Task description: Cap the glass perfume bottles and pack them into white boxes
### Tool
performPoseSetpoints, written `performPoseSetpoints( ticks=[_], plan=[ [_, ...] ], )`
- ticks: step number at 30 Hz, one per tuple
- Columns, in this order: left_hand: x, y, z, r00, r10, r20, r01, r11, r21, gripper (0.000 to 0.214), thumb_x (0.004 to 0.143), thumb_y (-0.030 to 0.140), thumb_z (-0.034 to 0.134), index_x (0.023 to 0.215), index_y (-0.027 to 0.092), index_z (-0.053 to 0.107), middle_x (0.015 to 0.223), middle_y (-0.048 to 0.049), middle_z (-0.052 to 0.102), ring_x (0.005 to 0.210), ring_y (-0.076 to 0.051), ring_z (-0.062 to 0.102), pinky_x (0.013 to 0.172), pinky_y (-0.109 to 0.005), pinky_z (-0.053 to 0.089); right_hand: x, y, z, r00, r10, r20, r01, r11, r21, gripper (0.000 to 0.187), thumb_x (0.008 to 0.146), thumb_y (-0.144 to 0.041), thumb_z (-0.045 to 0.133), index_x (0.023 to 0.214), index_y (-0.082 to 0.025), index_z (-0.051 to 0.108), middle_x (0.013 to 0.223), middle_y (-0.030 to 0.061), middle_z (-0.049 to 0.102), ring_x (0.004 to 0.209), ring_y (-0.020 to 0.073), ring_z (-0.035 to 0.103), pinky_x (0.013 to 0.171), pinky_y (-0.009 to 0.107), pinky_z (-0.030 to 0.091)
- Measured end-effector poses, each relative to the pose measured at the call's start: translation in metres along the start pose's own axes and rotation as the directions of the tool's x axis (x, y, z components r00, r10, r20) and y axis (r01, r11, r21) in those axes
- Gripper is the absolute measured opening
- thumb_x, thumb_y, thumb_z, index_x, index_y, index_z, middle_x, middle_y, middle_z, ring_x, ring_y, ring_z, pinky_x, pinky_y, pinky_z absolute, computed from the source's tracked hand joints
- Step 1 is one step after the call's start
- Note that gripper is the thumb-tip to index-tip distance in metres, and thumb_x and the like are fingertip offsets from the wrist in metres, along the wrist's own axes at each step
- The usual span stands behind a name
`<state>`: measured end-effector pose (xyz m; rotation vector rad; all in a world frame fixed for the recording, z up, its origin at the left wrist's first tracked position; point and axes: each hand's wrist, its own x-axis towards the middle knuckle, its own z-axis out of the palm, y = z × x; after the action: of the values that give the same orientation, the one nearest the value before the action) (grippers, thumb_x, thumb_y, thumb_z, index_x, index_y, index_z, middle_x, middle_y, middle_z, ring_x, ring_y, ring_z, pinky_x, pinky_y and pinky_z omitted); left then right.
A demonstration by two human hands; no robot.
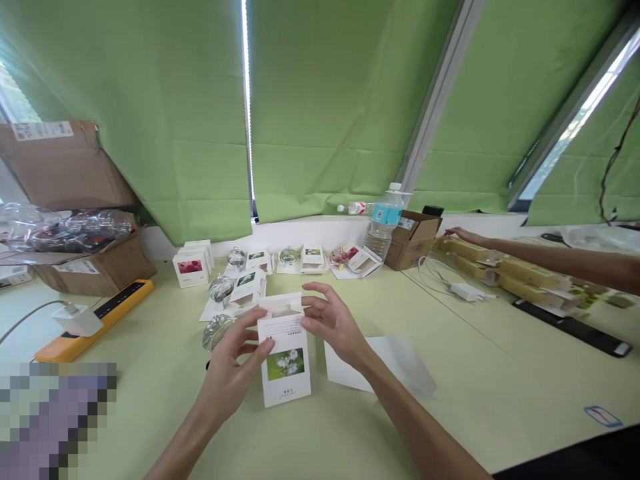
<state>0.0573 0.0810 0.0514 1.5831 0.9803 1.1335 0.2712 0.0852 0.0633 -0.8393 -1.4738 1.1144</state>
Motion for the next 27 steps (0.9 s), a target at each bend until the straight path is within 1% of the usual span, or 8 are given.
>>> performPoseSetpoints(
  ticks=[2,5,7,10,15,18,22,27],
  plan=[
    [-0.001,0.003,0.0,1.0,0.005,0.031,-0.005,1.0,0.002,0.036,0.084,0.036,0.061,0.118,0.03,0.055,0.118,-0.0035,0.063,0.098,-0.022,0.062,0.082,-0.034,0.051,0.0,-0.002,0.0,1.0,0.001,-0.003,-0.001,1.0,0.022,0.046,0.085,-0.041,0.062,0.126,-0.028,0.045,0.103,0.0055,0.065,0.088,0.0196,0.064,0.08,0.035,0.051],
    [-0.001,0.007,0.0,0.998,0.012,0.059,-0.013,1.0,0.012,0.034,0.083,0.035,0.062,0.117,0.03,0.056,0.118,-0.0036,0.063,0.099,-0.022,0.062,0.083,-0.035,0.051,0.0,-0.004,0.001,1.0,0.001,-0.029,-0.001,1.0,-0.018,0.036,0.091,-0.045,0.052,0.119,-0.023,0.057,0.09,0.0041,0.067,0.084,0.0192,0.063,0.079,0.035,0.05],
    [-0.001,0.009,0.001,0.998,0.013,0.058,-0.015,1.0,0.025,0.033,0.083,0.035,0.062,0.115,0.03,0.058,0.119,-0.0032,0.062,0.099,-0.022,0.062,0.083,-0.034,0.052,0.001,-0.004,0.002,1.0,-0.003,-0.03,0.002,0.999,-0.046,0.035,0.092,-0.046,0.049,0.111,-0.021,0.065,0.09,0.0049,0.068,0.084,0.0197,0.063,0.078,0.034,0.05],
    [-0.002,0.007,0.001,0.998,0.015,0.061,-0.017,0.999,0.045,0.032,0.084,0.036,0.06,0.115,0.029,0.057,0.12,-0.003,0.062,0.1,-0.022,0.062,0.083,-0.034,0.052,0.001,-0.004,0.003,0.999,-0.013,-0.031,0.011,0.997,-0.073,0.035,0.092,-0.045,0.05,0.102,-0.019,0.071,0.092,0.006,0.069,0.083,0.0202,0.063,0.075,0.033,0.05],
    [-0.001,-0.006,0.002,0.998,0.049,0.037,-0.052,0.995,0.084,0.037,0.085,0.037,0.059,0.121,0.03,0.052,0.116,-0.0017,0.063,0.099,-0.02,0.061,0.081,-0.034,0.054,-0.001,-0.004,0.004,0.999,0.009,-0.037,-0.012,0.996,-0.086,0.026,0.086,-0.04,0.061,0.101,-0.021,0.072,0.096,0.0058,0.071,0.086,0.0203,0.064,0.073,0.03,0.051],
    [-0.001,-0.011,0.003,0.997,0.067,0.026,-0.069,0.992,0.101,0.037,0.086,0.037,0.059,0.121,0.031,0.05,0.116,-0.0009,0.063,0.099,-0.019,0.061,0.082,-0.034,0.054,-0.002,-0.004,0.004,0.999,0.015,-0.03,-0.017,0.996,-0.088,0.025,0.086,-0.038,0.062,0.102,-0.021,0.071,0.098,0.0061,0.071,0.087,0.02,0.064,0.073,0.03,0.051],
    [-0.001,-0.01,0.004,0.997,0.073,0.018,-0.074,0.991,0.111,0.037,0.086,0.036,0.06,0.121,0.032,0.048,0.115,0.0,0.063,0.098,-0.018,0.062,0.08,-0.033,0.055,-0.003,-0.003,0.004,0.999,0.019,-0.039,-0.024,0.993,-0.114,0.025,0.085,-0.038,0.063,0.102,-0.021,0.07,0.096,0.0064,0.071,0.084,0.0201,0.064,0.071,0.03,0.05],
    [-0.003,-0.005,0.002,0.996,0.076,0.054,-0.082,0.988,0.129,0.035,0.086,0.035,0.059,0.118,0.031,0.047,0.118,-0.0013,0.062,0.098,-0.018,0.063,0.08,-0.034,0.055,-0.002,-0.001,0.004,0.998,0.032,-0.049,-0.038,0.99,-0.139,0.027,0.084,-0.039,0.063,0.102,-0.021,0.07,0.09,0.0061,0.071,0.081,0.0201,0.064,0.067,0.03,0.05]
  ],
)
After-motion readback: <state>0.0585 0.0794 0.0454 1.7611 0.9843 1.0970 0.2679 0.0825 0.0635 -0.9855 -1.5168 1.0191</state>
